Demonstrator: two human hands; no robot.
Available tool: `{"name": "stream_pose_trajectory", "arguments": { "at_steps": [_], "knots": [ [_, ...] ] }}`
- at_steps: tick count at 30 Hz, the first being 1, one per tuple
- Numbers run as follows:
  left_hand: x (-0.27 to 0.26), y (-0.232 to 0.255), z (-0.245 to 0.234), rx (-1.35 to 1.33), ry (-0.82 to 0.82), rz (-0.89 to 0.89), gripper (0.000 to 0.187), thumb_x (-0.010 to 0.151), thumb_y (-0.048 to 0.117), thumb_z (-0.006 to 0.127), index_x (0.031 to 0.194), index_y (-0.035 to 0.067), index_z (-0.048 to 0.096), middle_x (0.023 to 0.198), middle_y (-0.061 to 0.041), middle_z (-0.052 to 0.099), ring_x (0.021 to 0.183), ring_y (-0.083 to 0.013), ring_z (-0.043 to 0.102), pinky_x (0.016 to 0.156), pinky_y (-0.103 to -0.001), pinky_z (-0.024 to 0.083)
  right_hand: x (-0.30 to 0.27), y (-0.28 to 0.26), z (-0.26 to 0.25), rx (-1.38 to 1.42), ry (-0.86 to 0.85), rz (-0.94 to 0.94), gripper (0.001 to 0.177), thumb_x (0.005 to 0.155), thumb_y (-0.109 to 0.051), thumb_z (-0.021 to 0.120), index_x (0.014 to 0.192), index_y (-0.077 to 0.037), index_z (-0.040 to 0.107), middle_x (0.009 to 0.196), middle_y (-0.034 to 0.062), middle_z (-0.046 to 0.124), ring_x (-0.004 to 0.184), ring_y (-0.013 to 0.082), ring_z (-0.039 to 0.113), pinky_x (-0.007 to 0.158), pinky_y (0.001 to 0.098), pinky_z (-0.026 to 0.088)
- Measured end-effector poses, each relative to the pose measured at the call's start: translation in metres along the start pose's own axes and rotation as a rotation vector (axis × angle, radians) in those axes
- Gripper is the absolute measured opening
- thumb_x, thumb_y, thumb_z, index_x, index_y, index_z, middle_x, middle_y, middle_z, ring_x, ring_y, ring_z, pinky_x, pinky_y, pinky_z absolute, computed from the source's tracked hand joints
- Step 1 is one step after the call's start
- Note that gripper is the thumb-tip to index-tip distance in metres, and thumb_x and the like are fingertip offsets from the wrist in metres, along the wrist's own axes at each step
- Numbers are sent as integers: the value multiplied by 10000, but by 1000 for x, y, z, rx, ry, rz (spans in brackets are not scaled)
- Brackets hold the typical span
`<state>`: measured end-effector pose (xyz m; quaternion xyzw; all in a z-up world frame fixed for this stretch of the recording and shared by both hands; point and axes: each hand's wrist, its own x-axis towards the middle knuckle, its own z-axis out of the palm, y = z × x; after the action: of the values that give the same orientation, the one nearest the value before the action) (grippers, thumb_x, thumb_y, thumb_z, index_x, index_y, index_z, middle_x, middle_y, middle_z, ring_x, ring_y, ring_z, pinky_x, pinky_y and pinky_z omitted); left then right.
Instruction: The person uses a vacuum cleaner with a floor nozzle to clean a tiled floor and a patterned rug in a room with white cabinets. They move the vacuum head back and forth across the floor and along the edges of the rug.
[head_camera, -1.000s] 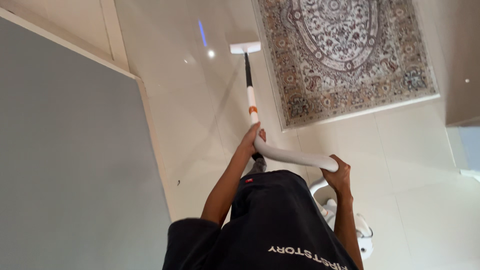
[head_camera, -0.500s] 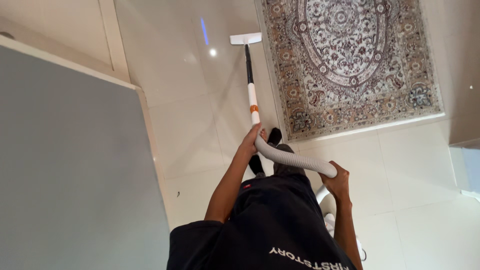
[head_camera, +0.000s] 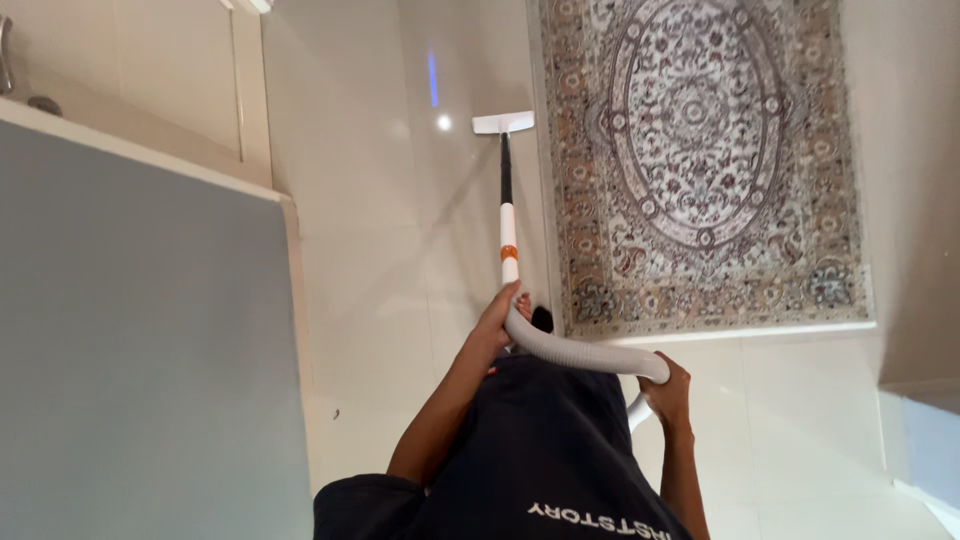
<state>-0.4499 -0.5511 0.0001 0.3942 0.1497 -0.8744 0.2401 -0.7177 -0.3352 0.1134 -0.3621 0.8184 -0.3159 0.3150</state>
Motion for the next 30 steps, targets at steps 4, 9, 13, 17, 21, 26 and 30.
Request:
{"name": "stream_pose_trajectory", "arguments": {
  "at_steps": [4, 9, 13, 17, 21, 26, 30],
  "knots": [
    [49, 45, 51, 90, 92, 23, 360, 969, 408, 668, 890, 80, 540, 673, 16, 540, 487, -52, 503, 464, -198, 483, 28, -38, -4, -49, 9, 9, 303, 787, -171, 802, 1050, -27, 759, 818, 131, 750, 735, 188, 701, 697, 350, 546],
    [86, 74, 95, 90, -2, 33, 402, 992, 408, 672, 825, 89, 494, 619, 47, 481, 472, -64, 474, 471, -232, 486, 57, -53, -4, -56, -2, 76, 333, 814, -197, 812, 1092, -25, 748, 816, 143, 754, 731, 233, 716, 701, 371, 556],
    [83, 64, 84, 100, -48, 15, 385, 979, 403, 669, 840, 81, 512, 628, 38, 497, 477, -65, 479, 456, -224, 478, 70, -40, -4, 19, 81, -120, 305, 787, -107, 767, 1073, -9, 729, 908, 137, 760, 820, 218, 732, 755, 356, 557],
    [65, 56, 66, 6, 31, -43, 360, 996, 383, 662, 953, 40, 562, 693, 23, 539, 524, -52, 511, 477, -187, 490, 83, -38, -1, -8, 88, -86, 231, 806, -49, 697, 1035, -28, 714, 881, 137, 756, 825, 231, 742, 760, 355, 560],
    [79, 88, 75, 19, 34, -14, 351, 995, 383, 659, 965, 50, 552, 699, 31, 542, 524, -46, 510, 481, -197, 498, 99, -56, 14, -42, 94, -35, 217, 790, -55, 712, 1006, -37, 698, 861, 145, 744, 819, 243, 745, 759, 359, 559],
    [134, 171, 135, 134, 23, -40, 371, 986, 413, 671, 870, 92, 526, 651, 31, 520, 498, -67, 491, 461, -228, 491, 130, -99, 40, -91, 103, 54, 262, 789, -168, 818, 994, -44, 710, 856, 159, 746, 804, 275, 743, 730, 399, 556],
    [173, 230, 177, 306, 33, 26, 401, 974, 414, 671, 815, 91, 493, 621, -2, 490, 490, -133, 492, 477, -285, 506, 156, -122, 68, -219, 143, 71, 295, 792, -216, 857, 943, -28, 686, 853, 187, 734, 810, 348, 720, 726, 439, 549]
  ]
}}
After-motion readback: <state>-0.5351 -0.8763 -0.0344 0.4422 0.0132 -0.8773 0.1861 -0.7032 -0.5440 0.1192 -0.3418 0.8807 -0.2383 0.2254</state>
